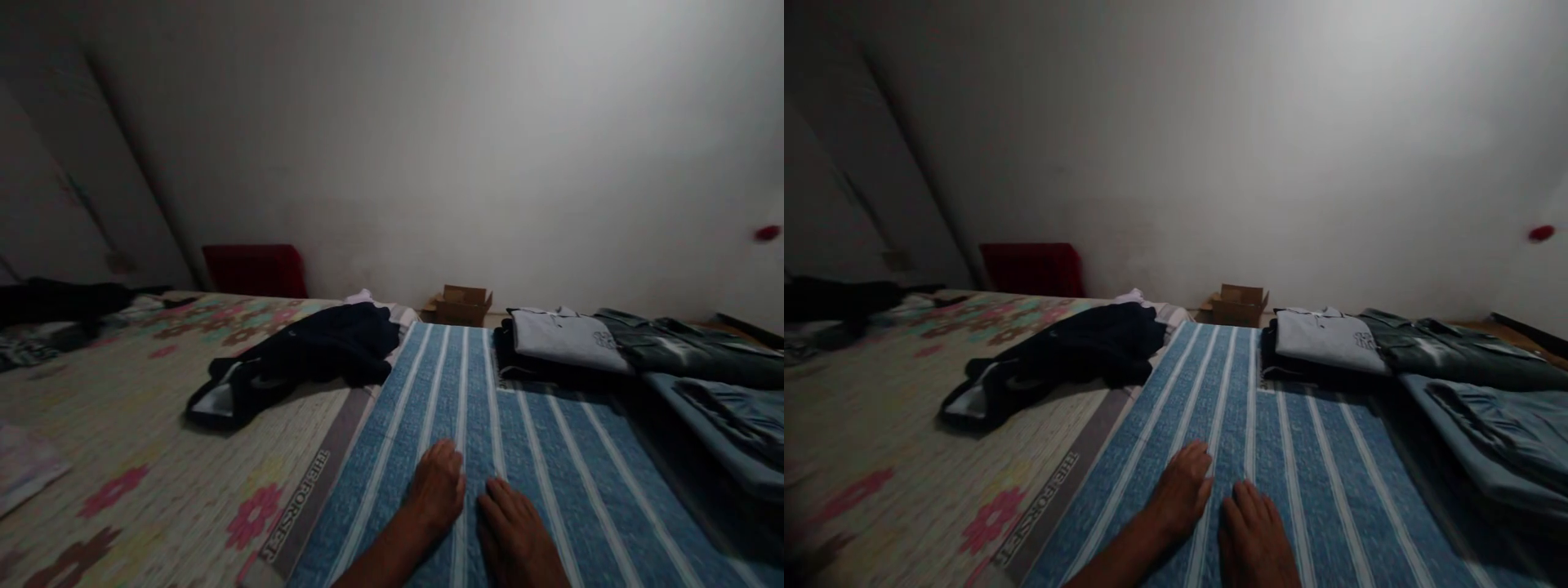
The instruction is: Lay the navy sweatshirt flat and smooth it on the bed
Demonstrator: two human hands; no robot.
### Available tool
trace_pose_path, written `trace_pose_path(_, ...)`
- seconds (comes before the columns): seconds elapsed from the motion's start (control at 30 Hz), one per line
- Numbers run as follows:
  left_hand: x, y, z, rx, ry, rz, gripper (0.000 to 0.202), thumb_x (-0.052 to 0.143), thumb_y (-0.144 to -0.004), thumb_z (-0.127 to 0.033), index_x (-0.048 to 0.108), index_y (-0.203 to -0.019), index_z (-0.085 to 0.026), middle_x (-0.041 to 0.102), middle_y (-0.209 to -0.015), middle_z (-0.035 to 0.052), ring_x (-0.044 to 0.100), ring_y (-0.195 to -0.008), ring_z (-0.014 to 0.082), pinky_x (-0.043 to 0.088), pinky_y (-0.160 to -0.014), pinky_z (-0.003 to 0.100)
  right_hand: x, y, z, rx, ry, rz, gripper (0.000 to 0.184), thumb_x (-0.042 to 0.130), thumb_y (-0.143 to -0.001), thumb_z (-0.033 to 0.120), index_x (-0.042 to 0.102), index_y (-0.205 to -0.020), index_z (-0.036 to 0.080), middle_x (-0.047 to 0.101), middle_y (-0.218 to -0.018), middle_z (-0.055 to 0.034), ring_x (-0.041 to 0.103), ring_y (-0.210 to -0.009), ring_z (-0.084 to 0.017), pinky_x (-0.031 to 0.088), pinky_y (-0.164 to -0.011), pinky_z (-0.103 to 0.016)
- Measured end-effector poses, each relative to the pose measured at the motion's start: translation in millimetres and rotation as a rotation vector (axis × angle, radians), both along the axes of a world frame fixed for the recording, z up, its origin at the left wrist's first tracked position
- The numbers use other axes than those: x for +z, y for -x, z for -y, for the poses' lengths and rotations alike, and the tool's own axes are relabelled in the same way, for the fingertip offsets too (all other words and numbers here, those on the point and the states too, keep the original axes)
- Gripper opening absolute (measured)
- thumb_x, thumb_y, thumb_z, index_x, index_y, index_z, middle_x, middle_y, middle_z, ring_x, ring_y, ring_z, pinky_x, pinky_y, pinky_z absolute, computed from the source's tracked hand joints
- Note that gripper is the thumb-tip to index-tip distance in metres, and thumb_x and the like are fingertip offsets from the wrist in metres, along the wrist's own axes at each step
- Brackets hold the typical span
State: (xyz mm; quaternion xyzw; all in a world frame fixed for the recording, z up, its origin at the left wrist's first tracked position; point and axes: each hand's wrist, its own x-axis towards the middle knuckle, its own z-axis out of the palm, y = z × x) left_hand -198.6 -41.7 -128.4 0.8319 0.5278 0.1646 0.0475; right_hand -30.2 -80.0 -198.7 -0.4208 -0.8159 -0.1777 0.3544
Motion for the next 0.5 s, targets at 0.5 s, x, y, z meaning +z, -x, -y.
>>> trace_pose_path(0.5, -2.8, 18.5, -5.4, 0.255, 0.218, 0.869, 0.024, 0.062, -0.071, -0.015, 0.069, -0.094, -0.017, 0.069, -0.111, 0.0076, 0.059, -0.110, 0.0234, 0.040, -0.103, 0.037, -6.3, -14.0, -8.9, 0.080, -0.204, 0.052, 0.028, 0.036, -0.096, 0.033, 0.061, -0.104, 0.021, 0.068, -0.101, -0.0107, 0.066, -0.088, -0.024, 0.052, -0.068, -0.034)
